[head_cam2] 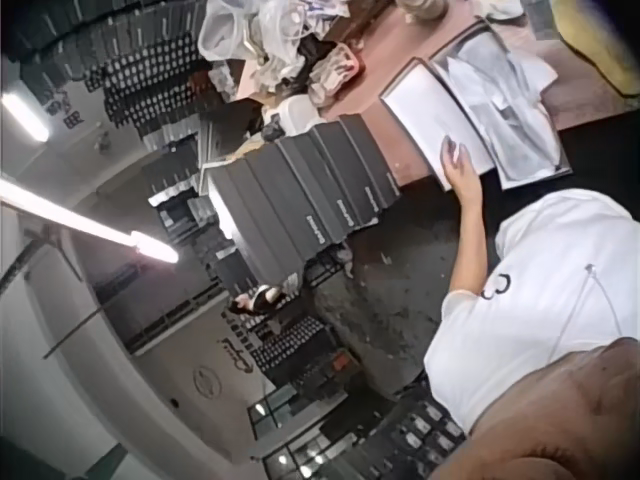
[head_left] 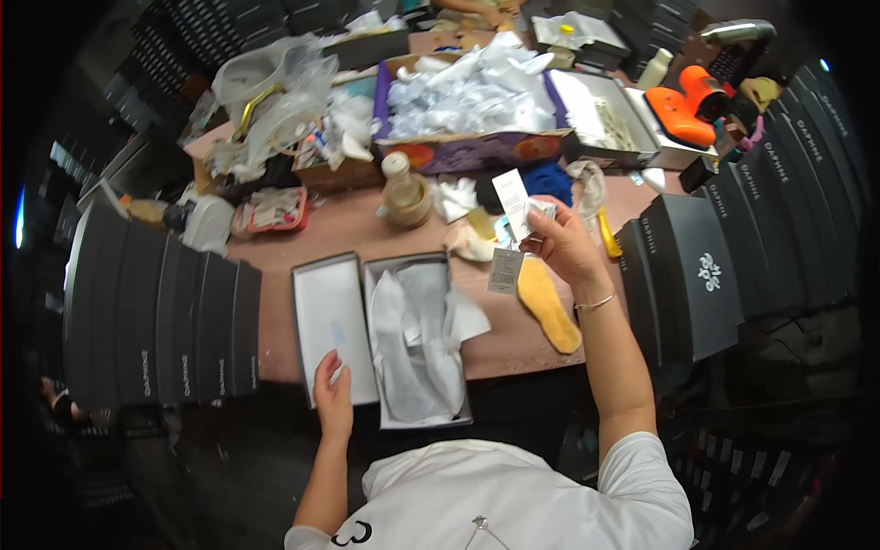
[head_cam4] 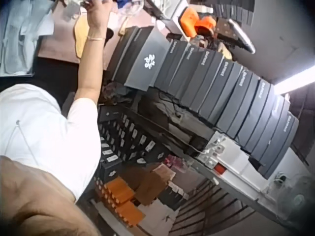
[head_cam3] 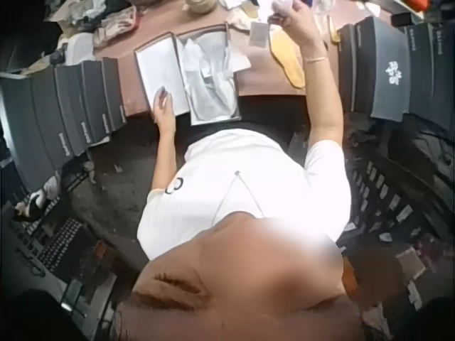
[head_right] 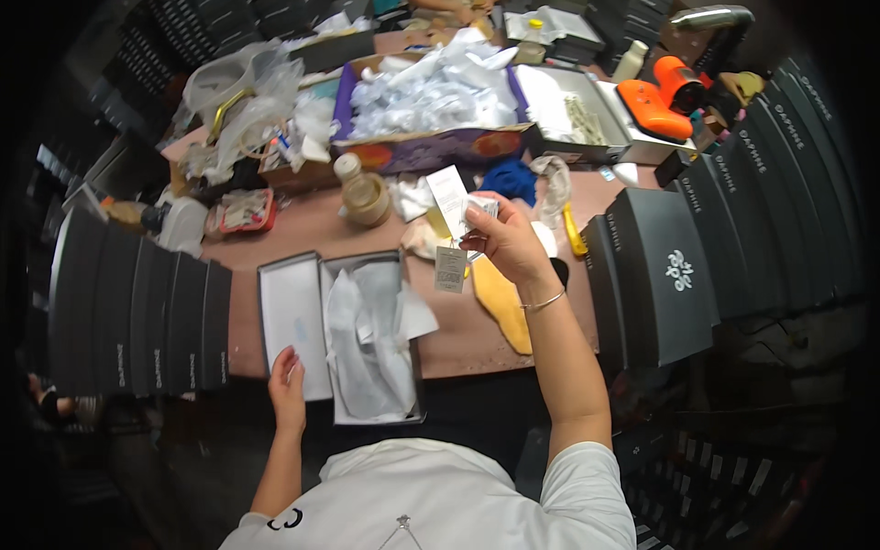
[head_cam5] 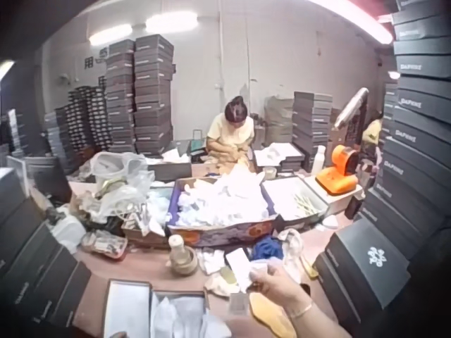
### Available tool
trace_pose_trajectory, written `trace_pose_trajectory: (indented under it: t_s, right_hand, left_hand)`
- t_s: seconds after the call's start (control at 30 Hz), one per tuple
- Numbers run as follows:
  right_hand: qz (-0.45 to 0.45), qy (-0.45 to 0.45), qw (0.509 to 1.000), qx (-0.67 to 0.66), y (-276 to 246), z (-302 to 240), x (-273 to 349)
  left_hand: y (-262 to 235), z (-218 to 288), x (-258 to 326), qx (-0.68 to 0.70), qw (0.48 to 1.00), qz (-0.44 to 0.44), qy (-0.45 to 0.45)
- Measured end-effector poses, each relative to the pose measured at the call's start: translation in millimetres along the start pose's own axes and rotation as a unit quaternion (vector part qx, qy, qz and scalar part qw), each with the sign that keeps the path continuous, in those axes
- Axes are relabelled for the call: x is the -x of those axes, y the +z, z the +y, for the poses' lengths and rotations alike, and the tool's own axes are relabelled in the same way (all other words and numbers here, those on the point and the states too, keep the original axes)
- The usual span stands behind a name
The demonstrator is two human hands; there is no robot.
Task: The person is cleaning high-heeled shoes with a cloth and brush before carefully wrapping them in tissue paper and placing them into shoe boxes.
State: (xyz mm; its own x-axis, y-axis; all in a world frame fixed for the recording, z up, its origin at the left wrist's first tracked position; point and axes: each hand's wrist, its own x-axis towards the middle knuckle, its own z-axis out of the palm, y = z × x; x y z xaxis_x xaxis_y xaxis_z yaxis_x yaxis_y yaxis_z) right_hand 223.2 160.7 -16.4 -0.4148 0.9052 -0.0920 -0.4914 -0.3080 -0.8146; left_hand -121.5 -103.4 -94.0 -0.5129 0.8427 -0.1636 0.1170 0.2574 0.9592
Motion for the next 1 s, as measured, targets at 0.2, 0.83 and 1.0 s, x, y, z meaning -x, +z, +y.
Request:
trace_pose_trajectory:
  t_s: [0.2, 0.83, 1.0]
  right_hand:
    - [-0.096, 0.068, 0.993, 0.018, 97, 29, 5]
    - [0.122, -0.011, 0.992, 0.025, 22, 24, 134]
    - [0.151, -0.036, 0.988, -0.011, 4, 21, 154]
  left_hand:
    - [12, -19, 37, 0.007, 0.993, -0.121, 0.001]
    - [107, 30, -119, -0.291, 0.704, -0.319, 0.565]
    - [70, 47, -127, -0.159, 0.906, -0.219, 0.325]
